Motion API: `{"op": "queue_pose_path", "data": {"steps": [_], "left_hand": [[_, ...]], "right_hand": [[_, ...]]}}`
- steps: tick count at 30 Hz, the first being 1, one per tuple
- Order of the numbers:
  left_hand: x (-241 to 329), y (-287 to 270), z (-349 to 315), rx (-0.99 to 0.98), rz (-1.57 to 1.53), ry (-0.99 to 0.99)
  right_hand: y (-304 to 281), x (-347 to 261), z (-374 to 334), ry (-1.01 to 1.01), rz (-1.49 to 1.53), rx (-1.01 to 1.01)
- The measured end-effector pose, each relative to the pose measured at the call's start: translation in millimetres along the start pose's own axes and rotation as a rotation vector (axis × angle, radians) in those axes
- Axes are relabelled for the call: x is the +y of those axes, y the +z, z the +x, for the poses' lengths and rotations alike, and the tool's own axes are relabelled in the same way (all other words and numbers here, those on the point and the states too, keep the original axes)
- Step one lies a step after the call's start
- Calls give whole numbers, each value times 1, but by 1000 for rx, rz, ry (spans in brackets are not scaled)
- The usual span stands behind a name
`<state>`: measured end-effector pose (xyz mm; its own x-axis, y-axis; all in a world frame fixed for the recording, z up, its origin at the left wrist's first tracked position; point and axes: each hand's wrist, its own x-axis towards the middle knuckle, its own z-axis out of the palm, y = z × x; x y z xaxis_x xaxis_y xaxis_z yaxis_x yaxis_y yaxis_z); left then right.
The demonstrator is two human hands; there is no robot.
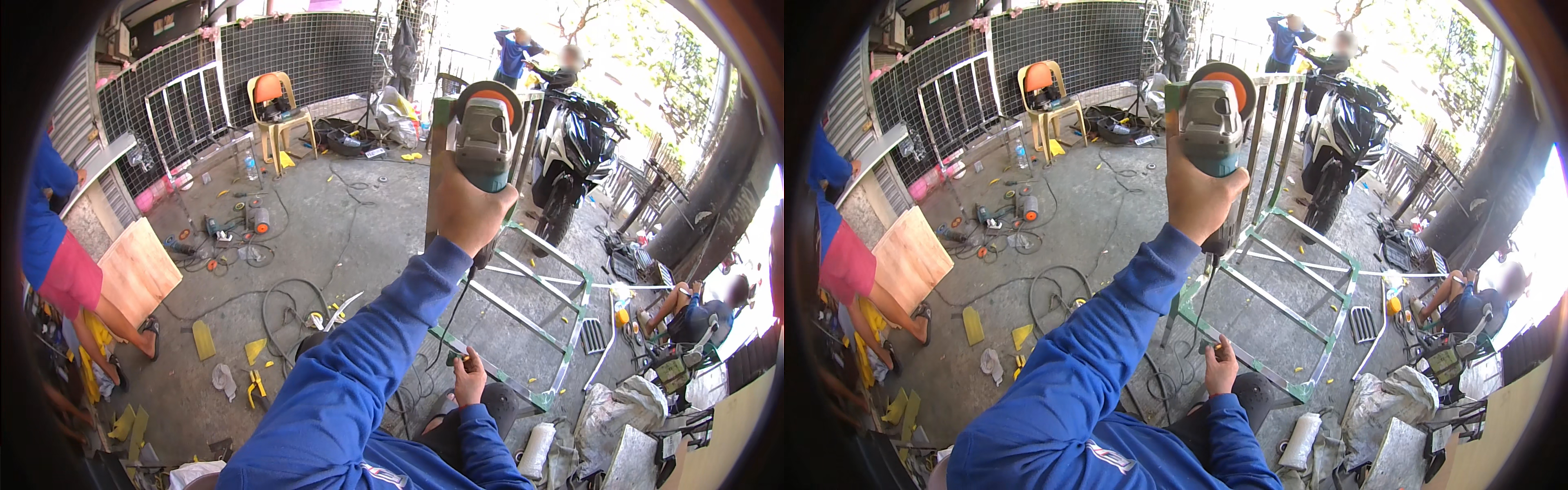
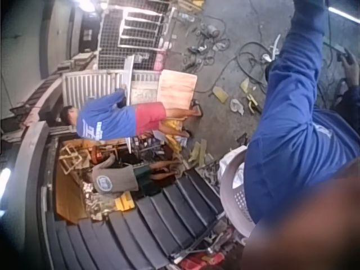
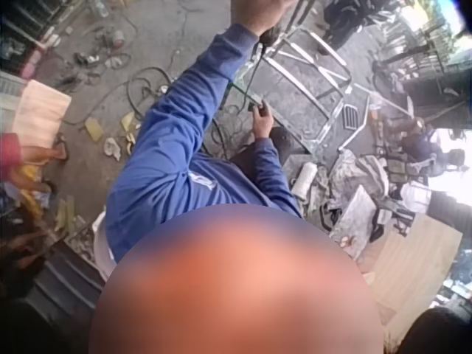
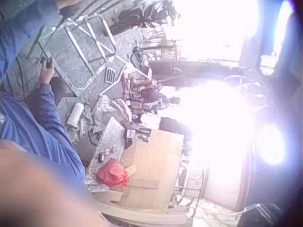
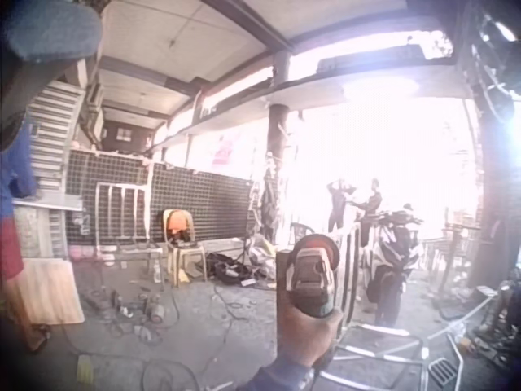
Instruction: The person uses an angle grinder to smooth and grind the edges of a metal frame. They hold the frame with one hand and operate the grinder with the other, moving along different sections of the frame.
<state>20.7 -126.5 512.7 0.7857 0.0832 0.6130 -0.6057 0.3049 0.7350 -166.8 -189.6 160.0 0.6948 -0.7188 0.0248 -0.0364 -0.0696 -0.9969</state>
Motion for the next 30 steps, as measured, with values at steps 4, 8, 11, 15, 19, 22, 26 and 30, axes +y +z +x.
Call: {"op": "queue_pose_path", "data": {"steps": [4,8,11,15,19,22,26,30], "left_hand": [[-2,2,2,-14,17,41],[0,-1,-1,9,73,26],[1,-8,-4,-29,78,-10],[1,-8,-3,-35,99,-29],[2,-5,-5,12,78,-14],[2,-4,-6,29,53,5],[3,-4,-4,2,104,-17],[3,-3,-5,12,65,-26]], "right_hand": [[1,-3,-1,-14,-12,-5],[1,-3,-2,8,57,0],[1,-2,1,15,61,11],[2,0,2,-16,23,5],[1,-1,1,-43,-2,13],[1,-1,0,-46,11,20],[0,0,1,-16,27,3],[-2,0,1,-6,8,7]]}}
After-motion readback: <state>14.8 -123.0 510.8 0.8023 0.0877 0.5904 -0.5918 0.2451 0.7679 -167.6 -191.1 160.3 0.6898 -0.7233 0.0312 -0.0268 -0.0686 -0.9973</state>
